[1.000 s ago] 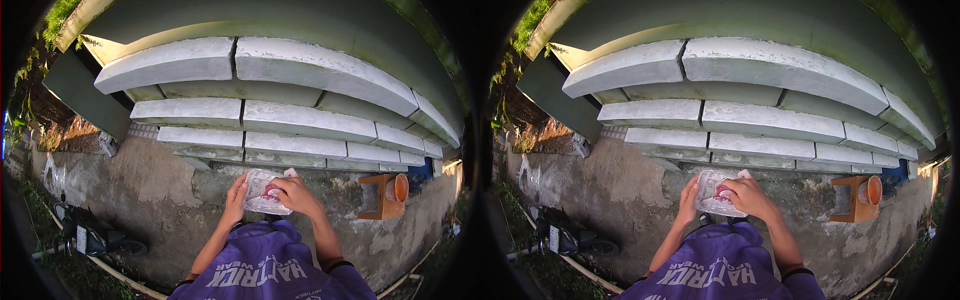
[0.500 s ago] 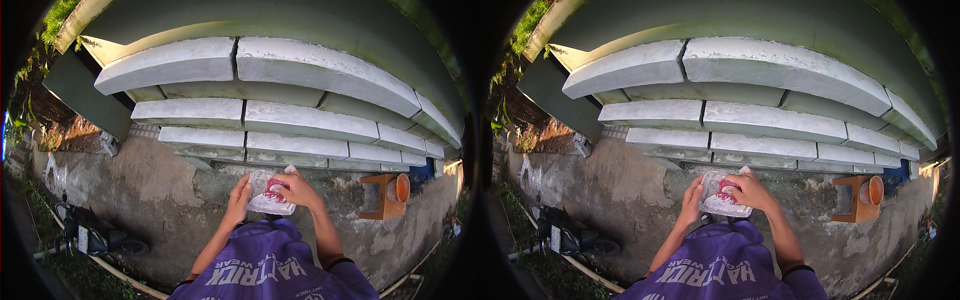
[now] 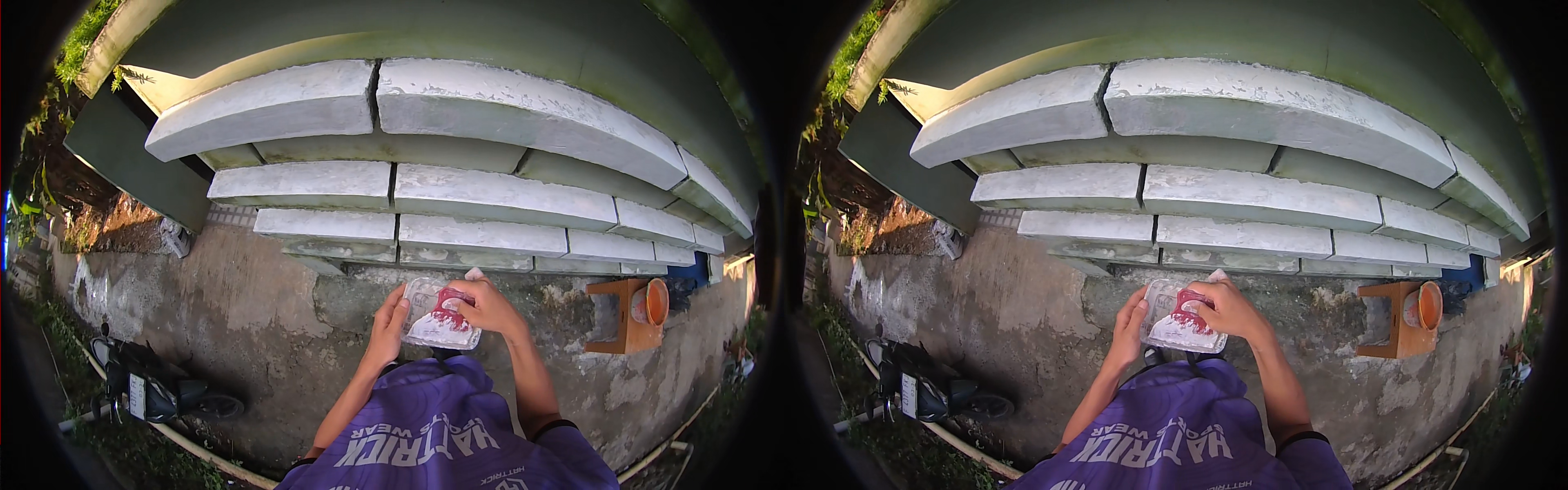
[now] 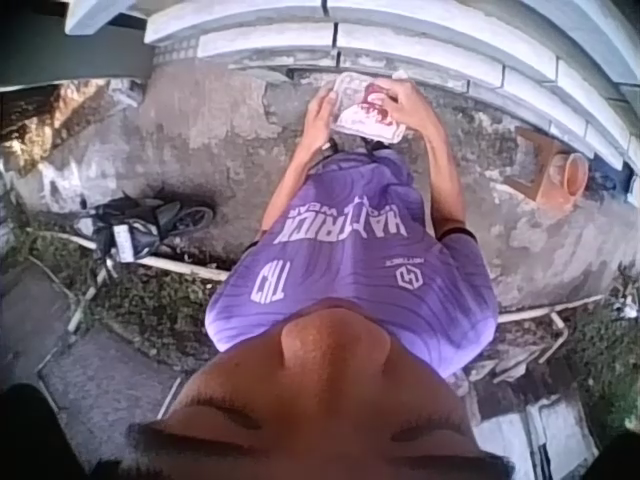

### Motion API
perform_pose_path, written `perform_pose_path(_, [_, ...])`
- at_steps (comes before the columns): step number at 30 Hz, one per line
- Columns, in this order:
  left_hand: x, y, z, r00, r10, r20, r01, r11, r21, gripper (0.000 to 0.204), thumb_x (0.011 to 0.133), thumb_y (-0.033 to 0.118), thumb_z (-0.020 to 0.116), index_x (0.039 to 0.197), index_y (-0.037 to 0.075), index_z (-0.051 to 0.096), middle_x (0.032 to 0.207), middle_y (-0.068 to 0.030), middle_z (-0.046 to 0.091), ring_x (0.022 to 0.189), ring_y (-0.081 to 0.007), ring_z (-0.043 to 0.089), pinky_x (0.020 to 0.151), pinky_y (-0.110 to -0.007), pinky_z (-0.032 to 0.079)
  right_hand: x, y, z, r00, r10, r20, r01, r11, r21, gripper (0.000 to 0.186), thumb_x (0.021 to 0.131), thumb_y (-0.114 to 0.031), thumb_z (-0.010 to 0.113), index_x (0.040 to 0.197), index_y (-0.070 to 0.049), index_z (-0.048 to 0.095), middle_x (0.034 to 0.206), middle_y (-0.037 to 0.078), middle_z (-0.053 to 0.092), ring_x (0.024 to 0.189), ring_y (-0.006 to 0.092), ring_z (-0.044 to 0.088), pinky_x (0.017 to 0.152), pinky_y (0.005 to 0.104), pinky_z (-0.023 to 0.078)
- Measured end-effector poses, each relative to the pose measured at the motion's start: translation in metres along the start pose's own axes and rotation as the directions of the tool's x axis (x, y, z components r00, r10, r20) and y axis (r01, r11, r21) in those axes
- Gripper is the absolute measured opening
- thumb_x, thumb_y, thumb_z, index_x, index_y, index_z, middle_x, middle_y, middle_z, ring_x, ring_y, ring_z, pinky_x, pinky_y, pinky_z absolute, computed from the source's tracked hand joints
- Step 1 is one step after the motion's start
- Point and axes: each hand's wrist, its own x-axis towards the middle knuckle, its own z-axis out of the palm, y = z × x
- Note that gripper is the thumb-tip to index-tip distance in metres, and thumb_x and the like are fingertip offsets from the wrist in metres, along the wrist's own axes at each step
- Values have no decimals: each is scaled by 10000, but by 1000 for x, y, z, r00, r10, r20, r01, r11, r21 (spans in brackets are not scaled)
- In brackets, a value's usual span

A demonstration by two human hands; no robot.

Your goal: Patching or applying putty/compound to a textured wall using a scraper.

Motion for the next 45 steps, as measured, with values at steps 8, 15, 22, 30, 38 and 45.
perform_pose_path(8, [-4, 10, -7, 996, -45, -78, 43, 999, -26, 458, 1043, 284, 451, 1376, -29, 482, 1220, -95, 612, 1067, -143, 561, 897, -277, 428, -6, 15, -8, 969, 163, -187, -83, 923, 375, 97, 913, 44, 534, 965, 14, 611, 836, 7, 660, 743, 58, 576, 653, 246, 476])
perform_pose_path(15, [-7, -5, -4, 987, -84, -139, 69, 991, -112, 493, 1027, 362, 459, 1361, 2, 494, 973, -60, 665, 652, -110, 627, 439, -269, 477, -7, 7, -7, 839, 379, -390, 228, 406, 885, 253, 997, -126, 552, 1217, -1, 549, 1082, 99, 679, 964, 169, 677, 842, 332, 567])
perform_pose_path(22, [-13, -13, -8, 986, -158, -59, 146, 976, -161, 504, 1018, 411, 443, 1310, 8, 523, 920, -66, 659, 634, -129, 634, 435, -268, 476, -26, -47, -82, 741, 444, -505, 469, 196, 861, 335, 961, -72, 565, 1290, -13, 543, 1201, 80, 646, 1081, 193, 642, 936, 337, 526])
perform_pose_path(30, [-20, -20, -14, 987, -147, -64, 136, 978, -158, 486, 1019, 413, 437, 1272, 11, 541, 895, -65, 659, 619, -138, 640, 426, -271, 479, -19, -110, -195, 131, -315, -940, 54, 949, -310, 279, 897, 50, 584, 1163, -1, 650, 997, 73, 702, 939, 128, 663, 849, 301, 533])
perform_pose_path(38, [-16, -20, -16, 990, -115, -79, 103, 985, -138, 469, 1017, 404, 439, 1235, 6, 555, 898, -63, 652, 635, -146, 642, 427, -284, 486, 36, -90, -237, 508, -637, -580, -204, 565, -799, 379, 757, 120, 539, 1012, -83, 734, 908, 131, 715, 821, 342, 669, 727, 408, 524])
perform_pose_path(45, [-22, -38, -40, 989, -115, -88, 105, 988, -111, 487, 1020, 393, 446, 1292, 2, 542, 962, -69, 656, 687, -144, 643, 472, -285, 500, 5, -115, -227, 663, -518, -540, -195, 577, -793, 393, 744, 116, 537, 1003, -101, 738, 914, 118, 709, 825, 332, 659, 765, 436, 519])
